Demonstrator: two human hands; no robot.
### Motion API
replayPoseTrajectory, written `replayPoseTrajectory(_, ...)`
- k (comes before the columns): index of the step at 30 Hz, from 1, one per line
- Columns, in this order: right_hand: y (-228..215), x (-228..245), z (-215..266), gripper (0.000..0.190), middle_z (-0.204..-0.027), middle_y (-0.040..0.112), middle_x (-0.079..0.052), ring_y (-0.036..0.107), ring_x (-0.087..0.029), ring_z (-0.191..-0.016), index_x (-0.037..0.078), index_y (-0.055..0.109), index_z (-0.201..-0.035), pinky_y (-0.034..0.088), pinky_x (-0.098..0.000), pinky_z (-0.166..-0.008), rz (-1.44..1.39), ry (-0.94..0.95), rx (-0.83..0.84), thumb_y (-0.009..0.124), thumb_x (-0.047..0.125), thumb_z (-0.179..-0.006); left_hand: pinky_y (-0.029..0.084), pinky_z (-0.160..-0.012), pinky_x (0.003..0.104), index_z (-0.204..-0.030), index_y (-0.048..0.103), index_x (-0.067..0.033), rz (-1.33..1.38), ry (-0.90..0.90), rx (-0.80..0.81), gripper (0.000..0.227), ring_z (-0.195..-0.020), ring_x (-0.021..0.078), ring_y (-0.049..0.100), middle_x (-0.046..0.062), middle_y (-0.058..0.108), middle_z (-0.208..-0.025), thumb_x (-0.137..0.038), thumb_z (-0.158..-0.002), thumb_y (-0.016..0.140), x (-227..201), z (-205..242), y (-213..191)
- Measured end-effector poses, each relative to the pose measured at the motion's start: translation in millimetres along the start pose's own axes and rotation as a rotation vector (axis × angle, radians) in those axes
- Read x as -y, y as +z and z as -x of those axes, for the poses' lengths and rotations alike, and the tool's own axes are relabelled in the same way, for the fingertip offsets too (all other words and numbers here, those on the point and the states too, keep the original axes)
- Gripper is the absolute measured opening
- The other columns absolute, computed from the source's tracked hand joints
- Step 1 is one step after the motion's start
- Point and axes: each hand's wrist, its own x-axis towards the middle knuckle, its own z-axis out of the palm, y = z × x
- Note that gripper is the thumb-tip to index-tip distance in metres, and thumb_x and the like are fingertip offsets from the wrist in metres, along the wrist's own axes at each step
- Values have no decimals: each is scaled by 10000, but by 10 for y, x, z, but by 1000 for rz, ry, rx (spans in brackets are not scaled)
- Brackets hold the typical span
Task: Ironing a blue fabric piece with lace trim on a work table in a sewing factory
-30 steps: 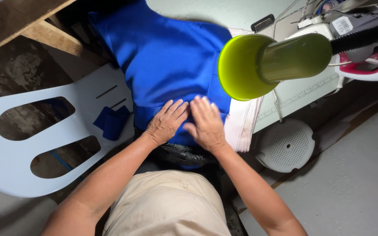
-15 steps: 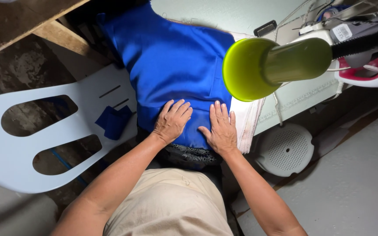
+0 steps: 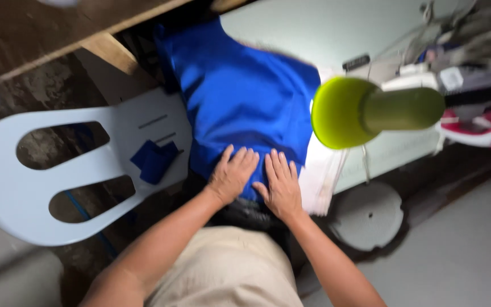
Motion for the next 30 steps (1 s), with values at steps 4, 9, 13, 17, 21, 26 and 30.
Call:
replayPoseTrajectory(4, -405, 356, -730, 636, -1484, 553, -156, 530, -370, -1362, 92, 572, -1452, 439, -453, -1135, -417, 38, -173, 762, 175, -851, 420, -1090, 616, -1283, 651, -51, -72, -62, -103, 370, -1239, 356, 562, 197, 629, -1239, -106, -943, 516, -39, -102, -3)
replayPoseTrajectory(9, -1610, 1105, -2435, 474, -1379, 611, -182, 604, -345, -1244, 35, 545, -1395, 499, -432, -1055, -742, -217, -252, 673, 186, -964, 290, -1169, 592, -1415, 601, -161, -137, -244, 107, 525, -1383, 276, 473, 80, 577, -1440, -244, -902, 522, -271, -102, -27)
replayPoseTrajectory(13, -1797, 1782, -3680, 526, -1316, 591, -103, 583, -235, -1258, 75, 539, -1373, 574, -409, -967, -956, -223, -258, 733, 233, -911, 339, -1152, 611, -1361, 635, -111, -44, -281, -18, 427, -1318, 313, 510, 122, 574, -1372, -185, -964, 497, -305, -41, 123)
replayPoseTrajectory(17, -1352, 2239, -4599, 965, -1608, 399, -132, 438, -287, -1461, 122, 295, -1567, 378, -456, -1139, -799, -110, -2, 761, 525, -824, 302, -1188, 611, -1397, 605, -116, -42, -281, 37, 485, -1359, 293, 479, 97, 553, -1401, -213, -928, 525, -296, -41, 128)
replayPoseTrajectory(21, -891, 2587, -5264, 1164, -1695, 221, -110, 359, -297, -1531, 100, 249, -1596, 341, -403, -1204, -755, -144, -109, 851, 639, -758, 231, -1203, 666, -1496, 535, -142, 20, -255, 201, 582, -1416, 315, 416, 87, 526, -1486, -240, -924, 495, -256, -70, 13)
replayPoseTrajectory(26, -1116, 2686, -5028, 592, -984, 770, -102, 726, -357, -948, 189, 610, -1071, 502, -491, -717, -794, -48, -15, 551, 671, -734, 252, -1189, 650, -1481, 556, -130, 35, -274, 291, 613, -1376, 310, 444, 90, 595, -1422, -254, -883, 515, -218, -102, -171)
replayPoseTrajectory(30, -1508, 1992, -3670, 372, -788, 697, 37, 658, -191, -614, 267, 397, -1153, 454, -415, -581, -710, -306, -234, 557, 513, -924, 350, -1125, 609, -1489, 513, -194, -28, -259, 229, 588, -1405, 273, 437, 58, 496, -1537, -263, -905, 486, -275, -2, -17)
